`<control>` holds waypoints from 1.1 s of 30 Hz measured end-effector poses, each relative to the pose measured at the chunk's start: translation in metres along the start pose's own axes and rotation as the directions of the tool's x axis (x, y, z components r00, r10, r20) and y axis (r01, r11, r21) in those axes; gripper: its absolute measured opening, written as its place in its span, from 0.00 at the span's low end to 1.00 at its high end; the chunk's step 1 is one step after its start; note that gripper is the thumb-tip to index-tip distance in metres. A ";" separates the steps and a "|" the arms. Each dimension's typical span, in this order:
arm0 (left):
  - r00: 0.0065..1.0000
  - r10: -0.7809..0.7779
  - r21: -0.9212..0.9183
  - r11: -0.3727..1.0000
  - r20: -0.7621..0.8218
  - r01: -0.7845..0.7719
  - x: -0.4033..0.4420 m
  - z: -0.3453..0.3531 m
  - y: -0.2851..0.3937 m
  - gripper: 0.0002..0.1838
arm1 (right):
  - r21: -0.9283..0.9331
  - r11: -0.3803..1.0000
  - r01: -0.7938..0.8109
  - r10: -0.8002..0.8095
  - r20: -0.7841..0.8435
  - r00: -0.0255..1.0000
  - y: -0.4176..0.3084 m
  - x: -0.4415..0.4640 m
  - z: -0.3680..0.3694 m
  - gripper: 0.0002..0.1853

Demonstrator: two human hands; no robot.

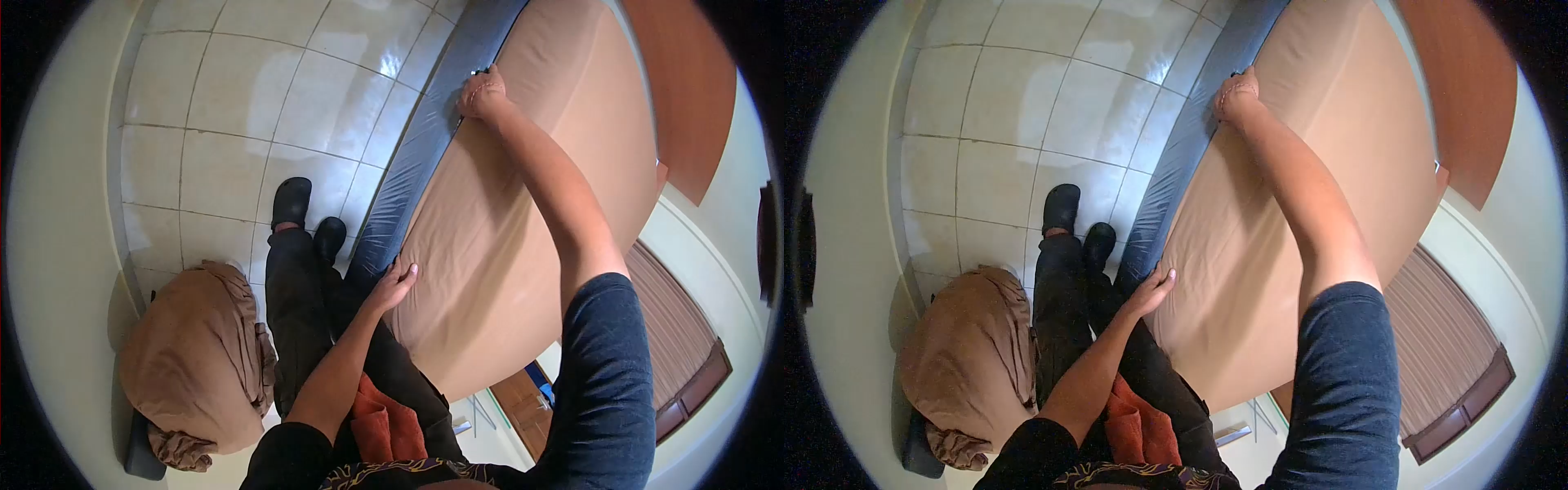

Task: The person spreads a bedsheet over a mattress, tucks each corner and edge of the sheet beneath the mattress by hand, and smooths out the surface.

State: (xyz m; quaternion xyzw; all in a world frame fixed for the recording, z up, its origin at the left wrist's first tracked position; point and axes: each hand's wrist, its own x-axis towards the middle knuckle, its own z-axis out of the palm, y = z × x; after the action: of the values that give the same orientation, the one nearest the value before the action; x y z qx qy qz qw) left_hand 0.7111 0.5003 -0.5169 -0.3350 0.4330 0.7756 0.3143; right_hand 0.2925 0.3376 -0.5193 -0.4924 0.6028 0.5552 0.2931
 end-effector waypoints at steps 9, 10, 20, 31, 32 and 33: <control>0.989 0.135 -0.133 0.981 -0.056 -0.141 0.009 0.007 -0.013 0.44 | 0.702 -0.171 0.691 -0.090 -0.710 0.699 -0.078 -0.217 -0.022 0.17; 0.997 0.038 -0.063 0.997 -0.066 -0.042 0.010 0.009 -0.026 0.44 | 0.673 -0.477 0.566 -0.133 -0.691 0.710 -0.087 -0.262 -0.040 0.15; 0.976 0.119 -0.022 0.992 -0.180 -0.125 -0.068 0.039 -0.070 0.43 | -0.840 -0.455 0.295 0.890 -0.422 0.172 -0.128 -0.471 -0.110 0.17; 0.895 0.402 0.507 0.822 -0.195 -0.259 -0.156 0.100 -0.084 0.55 | -0.518 -0.685 0.512 0.610 -0.792 0.015 -0.118 -0.567 -0.039 0.21; 0.898 0.405 0.517 0.813 -0.174 -0.267 -0.157 0.101 -0.092 0.55 | -0.523 -0.670 0.527 0.623 -0.782 0.016 -0.140 -0.585 -0.055 0.21; 0.884 0.423 0.495 0.822 -0.200 -0.282 -0.154 0.101 -0.101 0.56 | -0.794 -0.509 0.332 0.856 -0.509 0.097 -0.175 -0.609 -0.078 0.20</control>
State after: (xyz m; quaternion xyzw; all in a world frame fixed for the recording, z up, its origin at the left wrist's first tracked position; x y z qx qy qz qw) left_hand 0.8539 0.6019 -0.4008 -0.2796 0.6987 0.6380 0.1631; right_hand 0.6777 0.4434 -0.0215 0.2216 -0.1037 0.9219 -0.3005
